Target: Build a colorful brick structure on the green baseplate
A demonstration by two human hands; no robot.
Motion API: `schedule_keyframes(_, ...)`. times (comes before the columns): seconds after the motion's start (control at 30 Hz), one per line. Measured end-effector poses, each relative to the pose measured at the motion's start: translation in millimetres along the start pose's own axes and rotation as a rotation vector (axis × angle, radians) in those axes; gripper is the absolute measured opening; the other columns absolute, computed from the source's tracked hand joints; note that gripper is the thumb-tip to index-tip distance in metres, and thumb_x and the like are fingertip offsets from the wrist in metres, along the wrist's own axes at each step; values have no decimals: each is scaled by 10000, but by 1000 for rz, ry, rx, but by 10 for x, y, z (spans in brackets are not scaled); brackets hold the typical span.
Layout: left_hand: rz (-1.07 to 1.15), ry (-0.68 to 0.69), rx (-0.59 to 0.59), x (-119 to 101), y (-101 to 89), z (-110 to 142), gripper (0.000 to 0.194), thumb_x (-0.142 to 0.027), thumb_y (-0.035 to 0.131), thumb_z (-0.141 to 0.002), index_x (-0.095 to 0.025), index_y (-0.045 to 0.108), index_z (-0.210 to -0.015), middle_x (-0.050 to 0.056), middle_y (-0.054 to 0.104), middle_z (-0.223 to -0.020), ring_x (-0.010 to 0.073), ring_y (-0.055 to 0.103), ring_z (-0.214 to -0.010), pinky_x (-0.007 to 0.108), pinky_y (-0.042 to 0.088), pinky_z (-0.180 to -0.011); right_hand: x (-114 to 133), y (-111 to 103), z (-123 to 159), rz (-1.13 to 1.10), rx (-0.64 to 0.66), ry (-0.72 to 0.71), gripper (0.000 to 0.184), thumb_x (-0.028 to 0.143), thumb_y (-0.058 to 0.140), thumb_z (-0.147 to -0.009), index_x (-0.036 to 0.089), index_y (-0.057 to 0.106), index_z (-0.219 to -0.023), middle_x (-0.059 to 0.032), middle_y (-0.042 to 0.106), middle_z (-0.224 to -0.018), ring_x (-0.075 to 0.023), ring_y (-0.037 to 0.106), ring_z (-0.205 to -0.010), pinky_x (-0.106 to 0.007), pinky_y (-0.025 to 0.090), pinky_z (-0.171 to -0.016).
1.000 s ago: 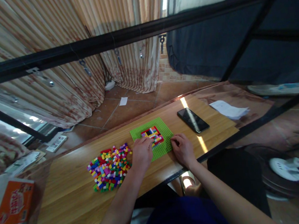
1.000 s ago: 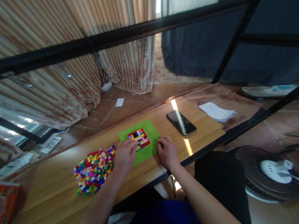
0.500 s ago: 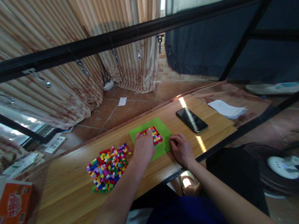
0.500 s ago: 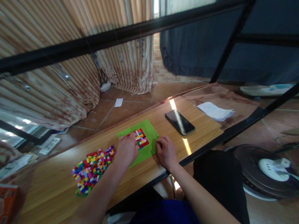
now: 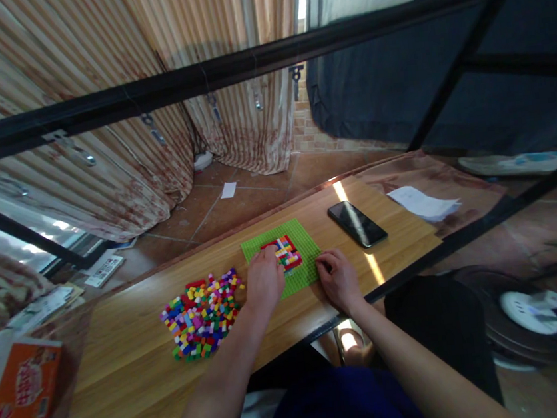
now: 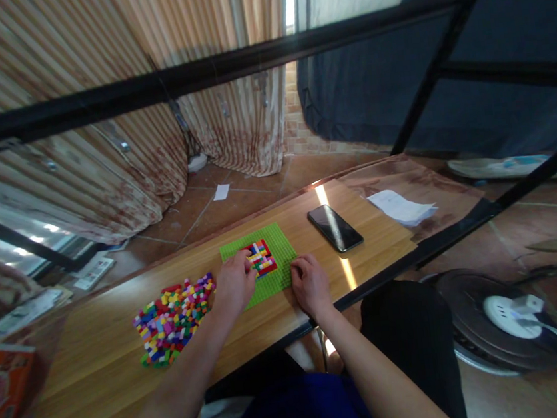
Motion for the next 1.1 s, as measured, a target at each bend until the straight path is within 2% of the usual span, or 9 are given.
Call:
schedule_keyframes(0.2, 127, 5, -103, 92, 67, 65, 281, -102, 587, -778, -183, 568, -1047, 76, 646, -1006, 240, 583, -995, 400, 481, -881, 3, 5, -3, 2, 8, -13, 202, 206, 483, -837, 190, 678, -786, -77, 642, -919, -199, 592, -845, -325, 459, -749)
schedule_keyframes(0.33, 155, 36, -171, 131, 84, 143, 312, -126, 588, -806, -169, 553, -1114, 89, 637, -1065, 240, 575, -1025, 419, 486, -915, 1, 4, 1, 4, 5, -16, 198, 207, 486, -837, 187, 677, -791, -74, 640, -924, -197, 590, -845, -325, 457, -753)
schedule_keyframes(0.53, 126, 135, -261, 101, 135, 373, 354, -118, 468, -892, -165, 520, -1239, 119, 573, -1225, 231, 532, -1146, 432, 458, -1005, 9, -1, 3, 15, 10, -3, 200, 209, 484, -841, 186, 680, -809, -80, 640, -935, -201, 592, -851, -330, 460, -756)
schedule_keyframes(0.77, -27, 212, -191, 38, 212, 463, 407, -80, 431, -881, -163, 530, -1267, 147, 536, -1289, 271, 509, -1177, 478, 469, -995, 8, -3, -2, 38, -1, -8, 201, 226, 488, -840, 192, 681, -797, -80, 643, -930, -206, 598, -845, -337, 465, -749)
schedule_keyframes(1.1, -171, 238, -131, -7, 287, 463, 414, -37, 417, -862, -98, 517, -1260, 162, 542, -1302, 268, 485, -1228, 440, 446, -1036, -21, 9, 7, 42, 1, -13, 202, 243, 490, -846, 184, 679, -803, -85, 647, -943, -208, 599, -852, -343, 466, -760)
Point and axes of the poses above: each hand's wrist, its own z-axis away from the middle knuckle, its own y-axis out of the palm, x = y × z, the point moved 5 cm from there along -z, towards the middle knuckle
